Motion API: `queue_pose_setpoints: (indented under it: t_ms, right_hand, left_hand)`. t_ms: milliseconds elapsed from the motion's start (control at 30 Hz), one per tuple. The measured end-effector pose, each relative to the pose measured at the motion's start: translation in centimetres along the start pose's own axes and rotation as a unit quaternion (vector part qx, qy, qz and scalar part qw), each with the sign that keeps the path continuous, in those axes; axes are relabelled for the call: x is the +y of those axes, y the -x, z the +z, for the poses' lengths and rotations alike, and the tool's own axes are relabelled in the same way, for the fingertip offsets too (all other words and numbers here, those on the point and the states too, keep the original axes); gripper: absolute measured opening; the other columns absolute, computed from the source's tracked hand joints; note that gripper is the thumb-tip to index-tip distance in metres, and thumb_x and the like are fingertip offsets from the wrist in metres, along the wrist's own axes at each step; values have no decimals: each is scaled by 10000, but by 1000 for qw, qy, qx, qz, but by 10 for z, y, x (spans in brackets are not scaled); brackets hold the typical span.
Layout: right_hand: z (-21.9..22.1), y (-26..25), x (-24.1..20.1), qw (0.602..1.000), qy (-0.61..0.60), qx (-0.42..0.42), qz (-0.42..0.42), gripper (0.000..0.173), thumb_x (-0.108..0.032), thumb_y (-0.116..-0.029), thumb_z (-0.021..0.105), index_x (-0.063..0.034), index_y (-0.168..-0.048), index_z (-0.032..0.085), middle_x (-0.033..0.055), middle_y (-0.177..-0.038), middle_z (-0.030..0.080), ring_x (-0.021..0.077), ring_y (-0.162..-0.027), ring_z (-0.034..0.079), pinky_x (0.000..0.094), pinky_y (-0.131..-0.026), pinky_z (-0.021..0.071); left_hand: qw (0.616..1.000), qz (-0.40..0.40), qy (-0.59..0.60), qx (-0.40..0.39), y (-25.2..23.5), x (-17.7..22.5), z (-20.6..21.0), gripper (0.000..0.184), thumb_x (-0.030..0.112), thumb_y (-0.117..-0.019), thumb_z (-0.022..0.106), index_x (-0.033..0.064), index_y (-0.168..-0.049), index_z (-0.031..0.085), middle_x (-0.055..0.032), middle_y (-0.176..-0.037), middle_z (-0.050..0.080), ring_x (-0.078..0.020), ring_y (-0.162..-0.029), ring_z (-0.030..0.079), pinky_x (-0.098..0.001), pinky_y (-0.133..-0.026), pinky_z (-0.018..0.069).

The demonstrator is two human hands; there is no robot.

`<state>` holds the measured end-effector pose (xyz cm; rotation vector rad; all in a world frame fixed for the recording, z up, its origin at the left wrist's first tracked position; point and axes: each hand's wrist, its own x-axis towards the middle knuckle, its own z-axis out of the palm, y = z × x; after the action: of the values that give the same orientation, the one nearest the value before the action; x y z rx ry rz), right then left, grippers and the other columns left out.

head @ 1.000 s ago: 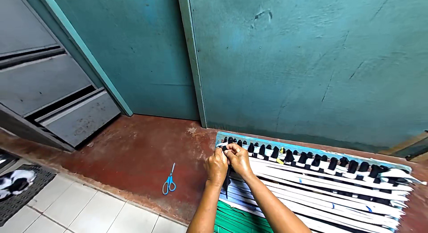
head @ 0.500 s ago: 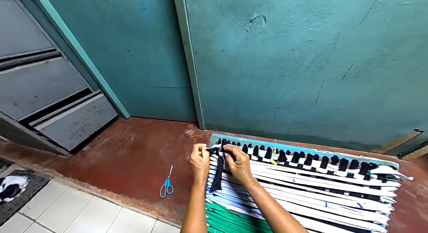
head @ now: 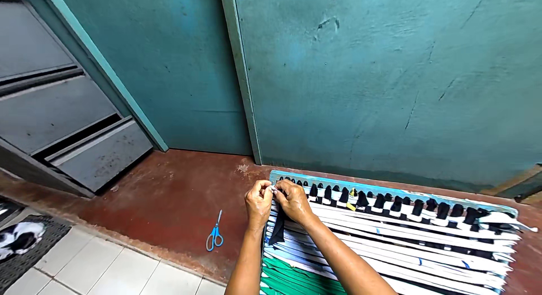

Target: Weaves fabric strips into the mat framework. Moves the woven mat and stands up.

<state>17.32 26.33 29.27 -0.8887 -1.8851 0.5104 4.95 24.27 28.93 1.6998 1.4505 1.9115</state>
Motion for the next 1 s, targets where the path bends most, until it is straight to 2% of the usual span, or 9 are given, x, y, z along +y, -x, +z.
queue_pose_setpoints:
  t_ms: [67, 167, 267, 433, 567, 667, 833, 1000]
  right_hand:
    - [7, 1, -5, 999, 33, 38, 5, 139, -16, -913, 615, 73, -928, 721, 199, -896, 716, 318, -814, 719, 467, -744, 582]
    - [13, 1, -6, 995, 65, 78, 0, 157, 41, -882, 631, 84, -998, 727, 218, -935, 740, 353, -823, 744, 512, -731, 595]
    - [13, 5, -1, 995, 67, 75, -18, 191, 63, -858, 641, 76, -1028, 728, 203, -952, 741, 335, -833, 745, 491, -732, 602]
    - [12, 6, 1, 994, 61, 89, -24, 175, 97, -836, 617, 83, -977, 719, 208, -925, 734, 324, -818, 742, 462, -726, 604]
    - [12, 9, 5, 990, 107, 73, -53, 162, 112, -792, 630, 73, -922, 719, 205, -895, 715, 330, -742, 730, 468, -626, 596]
    - [14, 10, 10, 981, 160, 69, -82, 72, 87, -781, 680, 53, -829, 721, 208, -861, 695, 328, -644, 704, 461, -533, 574]
    - [16, 17, 15, 965, 220, 74, -123, 29, 34, -784, 697, 28, -783, 725, 193, -824, 676, 312, -620, 690, 427, -516, 571]
    - [12, 20, 15, 967, 220, 52, -120, 27, 32, -745, 701, 12, -745, 718, 190, -836, 679, 316, -643, 694, 440, -512, 563]
  left_hand:
    - [1000, 9, -27, 5, -4, -3, 2, 135, -37, -845, 614, -70, -928, 715, -60, -766, 682, 34, -618, 546, -115, -593, 443]
    - [999, -3, -42, -5, -11, -5, 2, 136, -38, -846, 618, -68, -930, 719, -70, -771, 689, 13, -619, 565, -134, -598, 460]
    - [998, -32, -43, -34, -15, -7, 0, 126, -40, -864, 629, -69, -950, 716, -83, -787, 689, -12, -627, 575, -161, -607, 474]
    - [998, -40, -12, -44, -20, -11, 1, 111, -43, -861, 629, -75, -939, 701, -52, -765, 663, 17, -621, 547, -135, -602, 453]
    - [999, -29, -2, -43, -21, -11, 0, 105, -55, -847, 621, -76, -920, 693, -46, -758, 656, 25, -618, 539, -129, -596, 450]
    - [999, -32, 12, -42, -23, -14, 1, 103, -56, -846, 624, -70, -923, 691, -32, -761, 651, 29, -623, 539, -123, -601, 452]
    - [998, -22, 22, -45, -25, -13, 2, 110, -52, -852, 616, -70, -926, 696, -37, -789, 668, 34, -639, 550, -119, -608, 455]
    - [997, -32, -20, -71, -31, -13, 1, 122, -49, -863, 606, -63, -926, 709, -55, -789, 672, 4, -650, 553, -151, -627, 459]
